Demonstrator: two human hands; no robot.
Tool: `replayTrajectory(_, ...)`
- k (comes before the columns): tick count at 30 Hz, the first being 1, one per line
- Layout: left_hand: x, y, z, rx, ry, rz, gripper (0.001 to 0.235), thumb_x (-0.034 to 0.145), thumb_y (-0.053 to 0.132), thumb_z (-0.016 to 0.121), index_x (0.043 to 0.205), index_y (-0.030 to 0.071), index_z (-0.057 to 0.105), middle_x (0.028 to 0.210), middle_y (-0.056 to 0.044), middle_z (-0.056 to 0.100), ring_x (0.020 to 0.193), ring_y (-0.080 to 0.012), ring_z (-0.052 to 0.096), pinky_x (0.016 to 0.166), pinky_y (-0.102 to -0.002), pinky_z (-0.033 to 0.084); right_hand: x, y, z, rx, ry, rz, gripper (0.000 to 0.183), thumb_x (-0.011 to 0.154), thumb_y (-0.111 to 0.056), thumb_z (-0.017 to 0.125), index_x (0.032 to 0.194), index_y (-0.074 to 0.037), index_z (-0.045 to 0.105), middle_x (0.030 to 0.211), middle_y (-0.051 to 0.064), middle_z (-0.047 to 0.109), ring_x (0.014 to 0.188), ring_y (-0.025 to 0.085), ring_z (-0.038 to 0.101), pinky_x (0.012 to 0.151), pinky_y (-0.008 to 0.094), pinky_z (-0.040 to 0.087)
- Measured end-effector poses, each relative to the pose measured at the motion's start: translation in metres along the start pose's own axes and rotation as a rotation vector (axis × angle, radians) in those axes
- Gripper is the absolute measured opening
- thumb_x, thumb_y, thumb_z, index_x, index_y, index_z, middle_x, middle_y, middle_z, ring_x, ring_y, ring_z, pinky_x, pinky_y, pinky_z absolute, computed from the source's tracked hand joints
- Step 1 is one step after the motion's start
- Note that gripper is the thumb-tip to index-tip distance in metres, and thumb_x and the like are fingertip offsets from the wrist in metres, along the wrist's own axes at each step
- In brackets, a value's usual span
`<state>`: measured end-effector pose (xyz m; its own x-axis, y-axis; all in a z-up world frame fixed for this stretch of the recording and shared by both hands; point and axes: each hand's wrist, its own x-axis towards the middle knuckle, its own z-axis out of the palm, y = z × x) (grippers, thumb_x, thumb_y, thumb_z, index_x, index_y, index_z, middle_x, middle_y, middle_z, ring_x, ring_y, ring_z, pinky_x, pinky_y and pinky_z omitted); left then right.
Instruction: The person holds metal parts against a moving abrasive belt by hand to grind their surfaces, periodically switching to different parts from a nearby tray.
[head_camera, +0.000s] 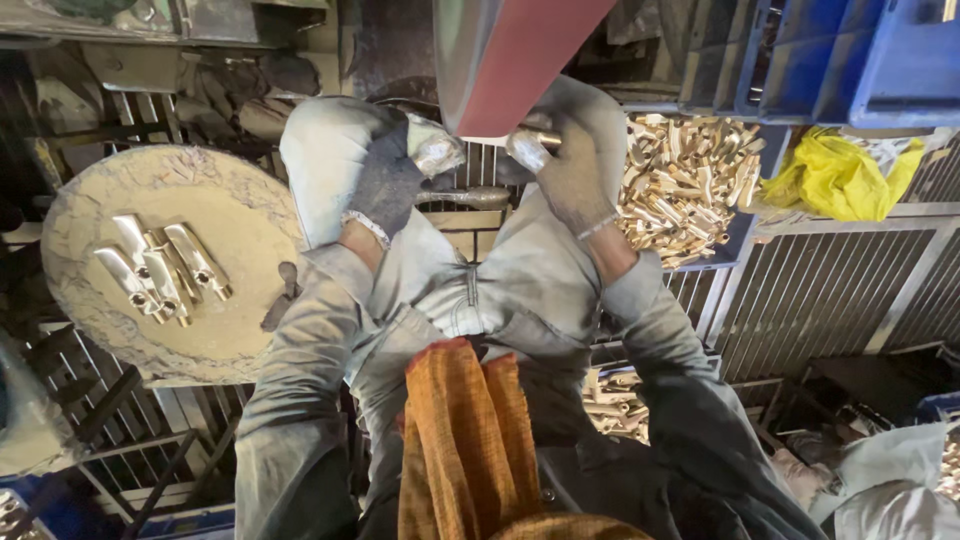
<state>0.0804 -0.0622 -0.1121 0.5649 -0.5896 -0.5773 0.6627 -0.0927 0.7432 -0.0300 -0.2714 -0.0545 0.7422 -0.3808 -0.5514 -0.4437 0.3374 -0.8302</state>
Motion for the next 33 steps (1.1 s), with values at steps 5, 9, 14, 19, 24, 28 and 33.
replayTrajectory(5, -0.003, 0.005, 0.001, -0.035, 0.05, -0.026, 0.026, 0.093, 0.014, 0.068, 0.117, 0.003, 0.07, 0.105, -0.006, 0.075, 0.091, -0.015, 0.073, 0.072, -0.03, 0.064, 0.008, 0.0, 0.006, 0.025, -0.007, 0.016, 0.035, 0.096, -0.009, 0.072, 0.122, 0.007, 0.056, 0.1, 0.013, 0.069, 0.08, 0.022, 0.075, 0.068, 0.038, 0.069)
replayTrajectory(9, -0.002, -0.001, 0.007, -0.049, -0.006, -0.01, 0.023, 0.097, 0.013, 0.072, 0.116, 0.001, 0.072, 0.105, -0.008, 0.074, 0.091, -0.0162, 0.071, 0.076, -0.03, 0.062, -0.001, -0.001, -0.002, 0.033, 0.038, 0.042, 0.033, 0.097, -0.011, 0.069, 0.123, 0.007, 0.059, 0.098, 0.014, 0.071, 0.076, 0.023, 0.074, 0.068, 0.037, 0.068)
replayTrajectory(14, 0.001, 0.003, -0.006, 0.048, 0.08, 0.031, 0.028, 0.097, 0.013, 0.064, 0.123, 0.004, 0.067, 0.107, -0.006, 0.075, 0.09, -0.0156, 0.073, 0.073, -0.028, 0.063, 0.009, -0.006, 0.012, -0.029, -0.006, 0.006, 0.035, 0.096, -0.009, 0.072, 0.124, 0.007, 0.059, 0.106, 0.011, 0.069, 0.086, 0.02, 0.073, 0.068, 0.038, 0.069)
replayTrajectory(19, -0.025, 0.012, -0.009, -0.027, -0.044, 0.028, 0.029, 0.096, 0.011, 0.068, 0.123, 0.002, 0.063, 0.112, -0.007, 0.073, 0.099, -0.0149, 0.071, 0.082, -0.031, 0.061, -0.036, -0.003, 0.008, -0.272, -0.048, -0.205, 0.048, 0.095, -0.016, 0.077, 0.13, 0.007, 0.054, 0.115, 0.013, 0.069, 0.1, 0.023, 0.071, 0.083, 0.036, 0.063)
replayTrajectory(24, -0.076, 0.034, -0.033, 0.192, -0.387, 0.239, 0.038, 0.093, 0.005, 0.073, 0.129, -0.001, 0.065, 0.116, -0.007, 0.071, 0.106, -0.0119, 0.065, 0.096, -0.028, 0.053, -0.119, 0.014, 0.011, -0.516, -0.055, -0.334, 0.056, 0.086, -0.02, 0.086, 0.128, 0.003, 0.057, 0.115, 0.013, 0.07, 0.104, 0.021, 0.071, 0.091, 0.033, 0.059)
replayTrajectory(28, -0.091, 0.054, -0.037, 0.314, -0.476, 0.295, 0.041, 0.091, 0.01, 0.075, 0.129, -0.001, 0.066, 0.118, -0.007, 0.072, 0.107, -0.0134, 0.066, 0.097, -0.029, 0.054, -0.144, 0.032, 0.025, -0.438, -0.111, -0.272, 0.055, 0.086, -0.019, 0.085, 0.128, 0.001, 0.056, 0.117, 0.011, 0.069, 0.104, 0.019, 0.071, 0.087, 0.033, 0.061)
replayTrajectory(33, -0.085, 0.064, -0.042, 0.103, -0.608, 0.165, 0.045, 0.089, 0.016, 0.078, 0.128, -0.001, 0.066, 0.118, -0.008, 0.072, 0.107, -0.0149, 0.066, 0.096, -0.031, 0.055, -0.155, 0.029, 0.03, -0.361, -0.191, -0.251, 0.056, 0.088, -0.015, 0.085, 0.134, 0.0, 0.055, 0.118, 0.011, 0.072, 0.106, 0.019, 0.073, 0.091, 0.034, 0.061)
